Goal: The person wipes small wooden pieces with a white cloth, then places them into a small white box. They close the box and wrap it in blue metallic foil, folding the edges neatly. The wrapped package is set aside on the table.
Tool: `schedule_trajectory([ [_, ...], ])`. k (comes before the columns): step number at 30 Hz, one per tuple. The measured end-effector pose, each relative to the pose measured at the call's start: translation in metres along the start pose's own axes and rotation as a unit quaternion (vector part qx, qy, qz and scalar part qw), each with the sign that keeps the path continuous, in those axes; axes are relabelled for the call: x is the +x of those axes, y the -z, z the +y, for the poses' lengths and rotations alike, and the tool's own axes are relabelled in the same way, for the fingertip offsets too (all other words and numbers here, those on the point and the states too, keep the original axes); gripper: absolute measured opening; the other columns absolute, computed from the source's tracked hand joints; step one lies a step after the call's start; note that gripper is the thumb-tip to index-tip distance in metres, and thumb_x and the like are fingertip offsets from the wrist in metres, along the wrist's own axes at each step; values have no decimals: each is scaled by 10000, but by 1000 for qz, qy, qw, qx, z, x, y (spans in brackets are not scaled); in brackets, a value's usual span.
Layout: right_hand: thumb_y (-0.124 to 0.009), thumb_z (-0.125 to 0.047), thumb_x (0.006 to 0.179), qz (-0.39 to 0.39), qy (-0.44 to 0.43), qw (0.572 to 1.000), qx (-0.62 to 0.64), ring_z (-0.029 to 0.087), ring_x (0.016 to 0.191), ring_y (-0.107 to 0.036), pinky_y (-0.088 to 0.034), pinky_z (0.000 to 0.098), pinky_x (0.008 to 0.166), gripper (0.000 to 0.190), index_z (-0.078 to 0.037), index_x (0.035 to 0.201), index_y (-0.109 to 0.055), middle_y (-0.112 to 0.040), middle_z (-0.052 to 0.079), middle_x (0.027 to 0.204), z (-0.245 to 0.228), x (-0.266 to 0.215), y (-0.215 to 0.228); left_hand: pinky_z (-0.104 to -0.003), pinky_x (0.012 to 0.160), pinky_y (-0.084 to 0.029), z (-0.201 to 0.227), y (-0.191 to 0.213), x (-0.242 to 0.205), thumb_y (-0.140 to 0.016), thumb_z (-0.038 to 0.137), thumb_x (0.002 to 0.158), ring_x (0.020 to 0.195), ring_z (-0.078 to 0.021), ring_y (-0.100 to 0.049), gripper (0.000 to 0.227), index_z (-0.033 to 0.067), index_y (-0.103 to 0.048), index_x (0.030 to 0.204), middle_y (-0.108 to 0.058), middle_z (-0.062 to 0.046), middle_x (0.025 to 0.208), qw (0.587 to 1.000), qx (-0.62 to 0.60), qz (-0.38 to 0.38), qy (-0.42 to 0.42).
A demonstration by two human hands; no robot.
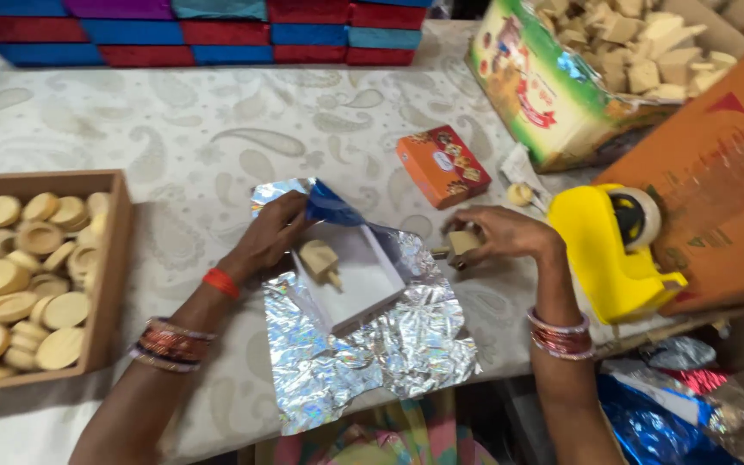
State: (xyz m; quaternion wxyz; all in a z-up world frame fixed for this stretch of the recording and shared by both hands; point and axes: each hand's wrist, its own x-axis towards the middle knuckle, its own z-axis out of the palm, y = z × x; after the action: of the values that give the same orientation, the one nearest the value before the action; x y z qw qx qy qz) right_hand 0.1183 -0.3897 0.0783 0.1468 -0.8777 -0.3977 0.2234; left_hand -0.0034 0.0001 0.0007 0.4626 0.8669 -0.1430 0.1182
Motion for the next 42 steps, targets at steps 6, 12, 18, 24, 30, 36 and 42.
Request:
schedule_trajectory([
  [6,-889,-203,706,203,40,976,-67,264,1168,-648,-517,375,1003,605,-85,1263,-684,-674,109,1253,-36,-19,14,-401,882,-501,-9,0,-1,-462,372,1042,974,-321,-636,469,-33,-697,1054,-640,-184,1033,1000,-27,2,-11],
  [12,-784,2,773,285,240,927,33,301,1297,-595,-525,381,1061,538,-148,1276,-669,-536,112,1437,-120,-19,0,-417,856,-487,-8,0,-1,-469,381,1037,939,-325,-625,472,-34,-695,1046,-650,-183,984,999,-13,11,-37],
  [18,-675,84,836,16,271,962,30,245,1300,-637,-551,342,1010,505,-164,1275,-704,-517,90,1574,-150,6,-19,-435,862,-478,-8,1,0,-471,426,1044,934,-337,-608,509,-35,-687,1018,-631,-193,957,999,-6,10,-43],
  [24,-701,-38,877,-100,248,934,239,281,1471,-427,-484,400,1139,539,-114,1392,-556,-218,119,1678,-162,12,-9,-445,852,-471,-10,-1,-1,-479,430,1043,934,-345,-592,511,-38,-684,1027,-627,-195,936,998,-18,15,-56],
  [30,-724,-106,969,-31,291,941,167,308,1526,-431,-497,415,1148,252,-101,1220,-701,-376,152,1674,-133,22,-26,-447,840,-470,-13,-2,0,-481,432,1045,923,-343,-590,510,-31,-691,1010,-635,-190,924,998,-14,18,-60],
  [36,-707,-76,951,-51,297,944,134,286,1453,-535,-538,416,1085,344,-102,1292,-681,-510,127,1585,-144,26,-27,-448,834,-471,-17,-4,1,-480,429,1043,908,-342,-595,504,-28,-691,1006,-639,-189,928,998,-10,18,-53],
  [42,-720,-98,926,-89,305,946,63,297,1366,-554,-473,417,1101,594,-95,1470,-483,-556,98,1476,-150,31,-32,-457,845,-466,-23,-7,1,-474,402,1052,920,-351,-589,482,-34,-672,989,-634,-195,937,997,-4,23,-72],
])
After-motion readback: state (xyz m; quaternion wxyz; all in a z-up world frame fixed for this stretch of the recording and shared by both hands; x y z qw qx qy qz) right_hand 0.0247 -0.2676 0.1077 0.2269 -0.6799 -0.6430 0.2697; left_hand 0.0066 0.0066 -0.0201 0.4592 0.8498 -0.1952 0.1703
